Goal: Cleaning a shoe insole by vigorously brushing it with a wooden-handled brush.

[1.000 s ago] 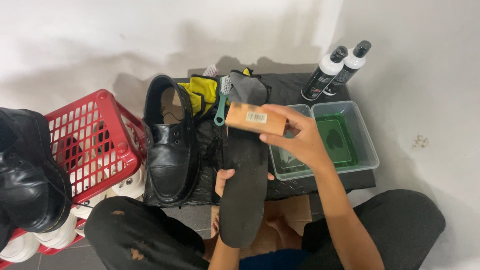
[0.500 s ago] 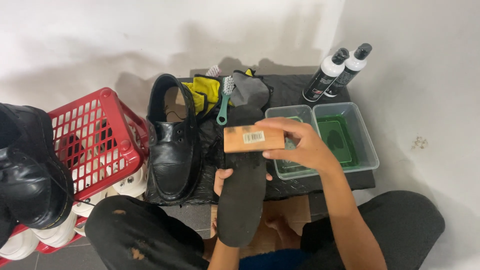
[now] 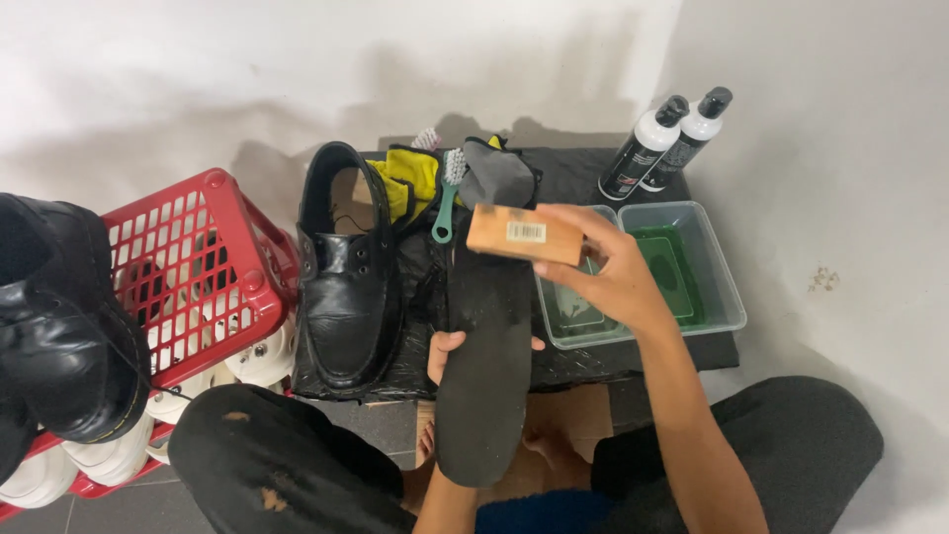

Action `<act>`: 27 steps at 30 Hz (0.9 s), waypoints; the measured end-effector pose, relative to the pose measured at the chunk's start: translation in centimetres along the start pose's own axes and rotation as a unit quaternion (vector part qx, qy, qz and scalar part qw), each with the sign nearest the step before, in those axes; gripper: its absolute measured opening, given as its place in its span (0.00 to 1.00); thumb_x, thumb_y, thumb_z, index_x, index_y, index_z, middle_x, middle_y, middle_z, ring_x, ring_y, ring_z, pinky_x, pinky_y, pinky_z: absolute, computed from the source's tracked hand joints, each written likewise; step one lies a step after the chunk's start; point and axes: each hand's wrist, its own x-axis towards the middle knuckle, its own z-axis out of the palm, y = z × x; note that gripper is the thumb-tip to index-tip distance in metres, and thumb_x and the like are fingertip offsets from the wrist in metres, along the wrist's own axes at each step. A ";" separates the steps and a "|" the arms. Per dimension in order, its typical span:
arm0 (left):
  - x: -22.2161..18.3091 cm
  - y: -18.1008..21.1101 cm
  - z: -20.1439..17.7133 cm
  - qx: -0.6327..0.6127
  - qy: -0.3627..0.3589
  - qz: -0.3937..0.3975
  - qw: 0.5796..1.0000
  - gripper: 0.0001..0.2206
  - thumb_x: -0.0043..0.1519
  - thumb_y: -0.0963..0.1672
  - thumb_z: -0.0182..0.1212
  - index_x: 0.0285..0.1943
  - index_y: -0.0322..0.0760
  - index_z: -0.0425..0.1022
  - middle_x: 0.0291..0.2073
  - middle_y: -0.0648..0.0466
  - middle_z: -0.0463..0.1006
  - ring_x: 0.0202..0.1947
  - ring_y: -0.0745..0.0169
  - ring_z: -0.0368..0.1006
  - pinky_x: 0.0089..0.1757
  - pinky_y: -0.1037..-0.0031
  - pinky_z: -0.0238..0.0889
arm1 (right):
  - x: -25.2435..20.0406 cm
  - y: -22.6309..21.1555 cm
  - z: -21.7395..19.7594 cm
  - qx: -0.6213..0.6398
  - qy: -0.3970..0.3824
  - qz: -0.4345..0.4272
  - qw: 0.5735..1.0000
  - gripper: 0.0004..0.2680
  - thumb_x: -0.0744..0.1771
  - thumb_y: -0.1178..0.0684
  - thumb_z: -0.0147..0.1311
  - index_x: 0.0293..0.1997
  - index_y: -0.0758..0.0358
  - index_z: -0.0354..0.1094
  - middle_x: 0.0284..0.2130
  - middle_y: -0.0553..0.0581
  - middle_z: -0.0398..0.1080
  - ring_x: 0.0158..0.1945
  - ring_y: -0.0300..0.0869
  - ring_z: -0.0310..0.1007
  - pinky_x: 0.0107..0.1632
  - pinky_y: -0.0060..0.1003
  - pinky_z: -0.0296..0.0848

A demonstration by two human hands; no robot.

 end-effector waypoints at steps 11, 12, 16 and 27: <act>-1.8 1.0 0.2 -0.015 -0.023 -0.013 1.000 0.35 0.58 0.52 0.54 0.69 0.22 0.54 0.56 0.32 0.70 0.40 0.48 0.73 0.39 0.66 0.67 | -0.3 -0.5 0.2 -0.020 0.019 0.007 1.000 0.21 0.61 0.60 0.67 0.61 0.55 0.70 0.53 0.52 0.71 0.41 0.35 0.67 0.39 0.33 0.68; -1.9 1.0 0.3 -0.018 -0.024 -0.015 0.999 0.35 0.58 0.52 0.54 0.69 0.22 0.54 0.56 0.32 0.70 0.40 0.48 0.73 0.39 0.66 0.67 | -0.5 -0.7 0.2 -0.001 -0.030 0.016 0.999 0.21 0.60 0.60 0.68 0.59 0.55 0.71 0.53 0.54 0.72 0.40 0.36 0.66 0.38 0.33 0.68; -2.0 0.9 0.1 -0.027 -0.028 -0.022 0.999 0.35 0.58 0.52 0.54 0.69 0.23 0.53 0.56 0.32 0.70 0.41 0.48 0.73 0.40 0.67 0.67 | -0.2 -1.0 0.6 0.000 -0.030 0.036 0.999 0.22 0.60 0.60 0.68 0.60 0.54 0.71 0.53 0.57 0.72 0.40 0.39 0.65 0.37 0.34 0.66; -2.1 1.2 0.0 -0.047 -0.039 -0.047 0.997 0.35 0.59 0.51 0.54 0.71 0.25 0.51 0.58 0.33 0.69 0.44 0.48 0.72 0.43 0.68 0.66 | 0.1 -0.9 0.5 -0.041 -0.026 0.077 0.996 0.21 0.60 0.56 0.66 0.61 0.53 0.70 0.56 0.55 0.71 0.49 0.40 0.67 0.43 0.34 0.68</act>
